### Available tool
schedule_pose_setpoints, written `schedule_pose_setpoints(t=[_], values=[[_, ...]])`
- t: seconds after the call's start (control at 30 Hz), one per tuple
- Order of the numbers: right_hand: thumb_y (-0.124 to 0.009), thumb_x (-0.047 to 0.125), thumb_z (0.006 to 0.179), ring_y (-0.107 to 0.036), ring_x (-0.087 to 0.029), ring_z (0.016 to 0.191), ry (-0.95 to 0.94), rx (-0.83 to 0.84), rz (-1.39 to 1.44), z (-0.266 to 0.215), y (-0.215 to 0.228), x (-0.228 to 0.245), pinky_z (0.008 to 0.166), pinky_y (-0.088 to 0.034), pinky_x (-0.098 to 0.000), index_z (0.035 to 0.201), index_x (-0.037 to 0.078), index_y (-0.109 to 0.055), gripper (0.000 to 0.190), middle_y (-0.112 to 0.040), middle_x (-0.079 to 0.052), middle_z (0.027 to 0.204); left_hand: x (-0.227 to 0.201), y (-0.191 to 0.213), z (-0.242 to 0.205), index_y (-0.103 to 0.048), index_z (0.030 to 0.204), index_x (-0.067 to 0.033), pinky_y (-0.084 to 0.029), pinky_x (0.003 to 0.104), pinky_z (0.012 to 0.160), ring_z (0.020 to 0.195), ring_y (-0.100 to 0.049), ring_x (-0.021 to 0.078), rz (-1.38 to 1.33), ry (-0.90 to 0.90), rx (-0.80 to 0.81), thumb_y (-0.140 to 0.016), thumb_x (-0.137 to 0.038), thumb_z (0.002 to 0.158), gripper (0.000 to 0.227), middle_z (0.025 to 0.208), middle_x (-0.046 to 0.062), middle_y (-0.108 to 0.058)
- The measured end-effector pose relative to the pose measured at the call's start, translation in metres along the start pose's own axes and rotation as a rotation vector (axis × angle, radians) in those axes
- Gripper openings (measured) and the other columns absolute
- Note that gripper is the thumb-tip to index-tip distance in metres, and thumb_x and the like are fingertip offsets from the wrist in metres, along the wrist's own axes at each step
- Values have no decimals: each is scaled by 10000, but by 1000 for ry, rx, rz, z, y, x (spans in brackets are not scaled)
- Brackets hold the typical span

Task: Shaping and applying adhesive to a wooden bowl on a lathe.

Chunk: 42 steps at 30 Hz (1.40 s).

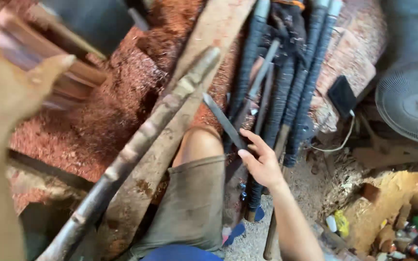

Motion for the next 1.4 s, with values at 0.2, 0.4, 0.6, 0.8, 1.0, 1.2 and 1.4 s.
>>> schedule_pose_setpoints(t=[0.2, 0.4, 0.6, 0.8, 1.0, 1.2, 1.4], values=[[-634, 13, 1058, -537, -149, 689, 135, -403, 115, 8, 28, -65, 595, -450, -281, 1564, 45, -505, 523, -596, -117, 876, 60, -46, 18, -422, 1332, 131, -584, 484, 897, 1038, -687, 427, -10, 237, 378, -976, -313, 770, 906, 1196, 351, -618], [-616, 11, 979, -700, -207, 943, 136, -633, -207, 51, 22, -17, 824, -563, -342, 1461, 57, -516, 494, -719, -135, 1086, 37, -36, 16, -350, 1378, 100, -577, 455, 1002, 1174, -687, 405, 8, 53, 246, -1038, -254, 705, 1026, 1286, 314, -626], [-643, 39, 937, -708, -321, 997, 190, -686, -292, 93, -5, -55, 867, -560, -410, 1402, 73, -564, 473, -708, -196, 1114, 17, -26, 14, -295, 1427, 100, -525, 487, 995, 1184, -625, 452, 126, 235, 219, -1051, -289, 626, 1168, 1323, 357, -585], [-690, 67, 894, -653, -433, 1070, 347, -650, -831, 60, -9, -32, 895, -551, -489, 1375, 84, -532, 507, -601, -224, 1240, -12, -8, -19, -261, 1589, 116, -447, 493, 1161, 1336, -510, 468, 249, 158, 99, -974, -360, 762, 1191, 1454, 375, -503], [-621, -12, 843, -647, -443, 933, -35, -440, -1061, 68, -7, -17, 773, -568, -527, 1582, 77, -250, 831, -529, -258, 1160, -93, -25, -105, -497, 1485, 21, -516, 514, 988, 1245, -610, 469, 105, 44, -59, -701, -553, 939, 818, 1385, 305, -589], [-629, -31, 795, -674, -393, 794, -183, -470, -723, 64, 9, -2, 694, -573, -488, 1574, 120, -301, 859, -644, -264, 994, -108, -45, -117, -305, 1565, -282, -555, 512, 963, 1097, -702, 402, 61, 622, 952, -665, -607, 809, 899, 1164, 172, -733], [-566, -69, 881, -524, -147, 568, -381, -461, 230, -18, 57, -86, 459, -397, -303, 1421, 73, -595, 559, -631, -92, 818, -96, -27, -140, -317, 1547, -295, -566, 508, 915, 1034, -711, 385, 27, 644, 949, -644, -448, 871, 767, 1102, 177, -725]])
Point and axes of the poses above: each hand's wrist, its own z-axis towards the middle knuckle, its own y-axis out of the back of the hand, x = y × z, the point moved 2 cm from there along z, towards the middle knuckle
